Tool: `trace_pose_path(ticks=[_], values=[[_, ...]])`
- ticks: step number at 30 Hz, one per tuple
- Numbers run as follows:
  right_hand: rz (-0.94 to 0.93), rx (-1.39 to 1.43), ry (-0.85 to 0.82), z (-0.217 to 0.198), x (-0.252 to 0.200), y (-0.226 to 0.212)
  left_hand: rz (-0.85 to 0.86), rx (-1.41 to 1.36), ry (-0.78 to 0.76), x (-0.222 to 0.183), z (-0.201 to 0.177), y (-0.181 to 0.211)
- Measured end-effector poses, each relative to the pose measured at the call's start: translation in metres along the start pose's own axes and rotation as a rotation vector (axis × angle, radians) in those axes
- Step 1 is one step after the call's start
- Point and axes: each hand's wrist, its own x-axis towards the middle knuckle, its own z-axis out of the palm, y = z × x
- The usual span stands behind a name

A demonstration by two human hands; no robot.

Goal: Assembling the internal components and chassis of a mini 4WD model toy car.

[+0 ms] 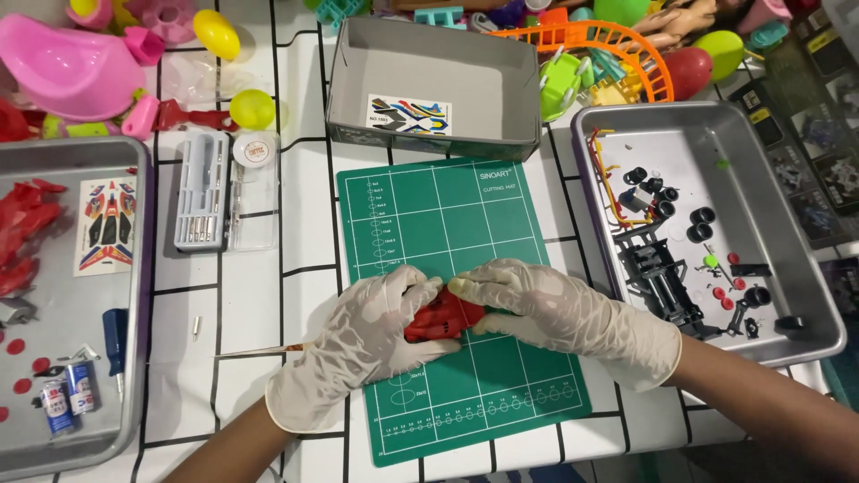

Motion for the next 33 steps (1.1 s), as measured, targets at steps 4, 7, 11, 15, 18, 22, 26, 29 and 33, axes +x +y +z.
trace_pose_path(ticks=[4, 7, 11, 15, 18, 22, 26, 29, 33], values=[[0.055, 0.056, -0.016, -0.021, 0.011, -0.016, -0.028, 0.011, -0.046, 0.003, -0.009, 0.007], [0.271, 0.429, -0.039, -0.044, 0.025, -0.036, -0.055, 0.012, -0.074, 0.002, -0.010, 0.005], [0.418, 0.543, -0.030, -0.043, 0.027, -0.043, -0.132, 0.012, -0.135, 0.001, -0.005, 0.006], [0.451, 0.479, 0.037, -0.033, 0.022, -0.028, -0.153, 0.033, -0.195, 0.000, -0.006, 0.005], [0.495, 0.480, 0.094, -0.015, 0.029, -0.014, -0.175, 0.021, -0.206, 0.001, -0.012, 0.008], [0.838, 0.647, 0.115, -0.016, 0.032, -0.024, -0.189, -0.016, -0.213, 0.002, -0.012, 0.009], [0.905, 0.662, 0.078, -0.003, 0.025, 0.003, -0.188, -0.040, -0.220, 0.002, -0.013, 0.009], [0.900, 0.668, 0.086, -0.016, 0.035, -0.022, -0.205, -0.035, -0.238, 0.001, -0.009, 0.007], [0.871, 0.754, 0.058, -0.025, 0.031, -0.026, -0.190, -0.035, -0.246, 0.002, -0.014, 0.010]])
